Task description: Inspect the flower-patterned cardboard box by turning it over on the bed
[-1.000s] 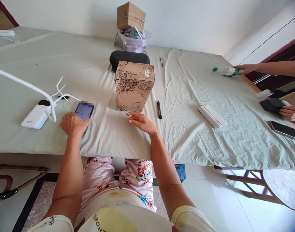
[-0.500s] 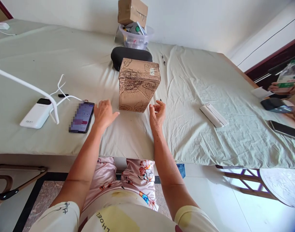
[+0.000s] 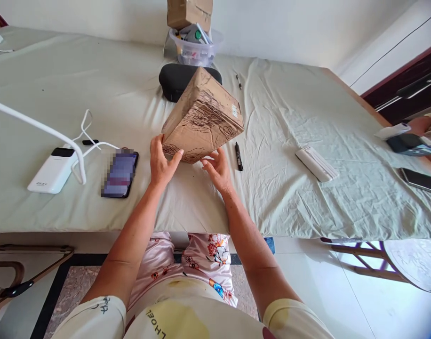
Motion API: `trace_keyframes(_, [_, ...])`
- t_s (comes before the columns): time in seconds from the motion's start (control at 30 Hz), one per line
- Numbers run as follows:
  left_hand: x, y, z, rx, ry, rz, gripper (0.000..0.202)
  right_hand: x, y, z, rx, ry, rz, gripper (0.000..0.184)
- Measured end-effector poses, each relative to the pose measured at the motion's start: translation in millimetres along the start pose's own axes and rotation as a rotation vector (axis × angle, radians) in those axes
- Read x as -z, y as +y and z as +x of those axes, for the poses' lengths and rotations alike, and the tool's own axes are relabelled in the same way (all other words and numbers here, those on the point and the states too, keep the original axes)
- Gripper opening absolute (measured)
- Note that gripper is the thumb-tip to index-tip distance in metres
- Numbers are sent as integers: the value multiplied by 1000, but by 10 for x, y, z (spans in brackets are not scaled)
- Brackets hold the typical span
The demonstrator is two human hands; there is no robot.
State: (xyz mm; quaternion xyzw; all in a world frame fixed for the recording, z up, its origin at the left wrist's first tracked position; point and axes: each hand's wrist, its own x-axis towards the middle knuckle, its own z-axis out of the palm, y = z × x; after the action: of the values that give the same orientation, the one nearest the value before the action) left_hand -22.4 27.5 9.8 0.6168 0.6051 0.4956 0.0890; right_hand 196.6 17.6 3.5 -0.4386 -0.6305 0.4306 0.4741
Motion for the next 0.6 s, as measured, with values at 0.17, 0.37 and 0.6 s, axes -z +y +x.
trace_keyframes(0.17, [66,-33,33,-81,156,-106,63,-1,-18,-10,-18,46,-52,78])
trace_keyframes(0.37, [138,1,33,-85,184,-58,57,222,145,41,72,520,-154,73])
trace_keyframes(0.6, [169,107,33,-129,157,-26,43,220,88,13,199,578,-349,67])
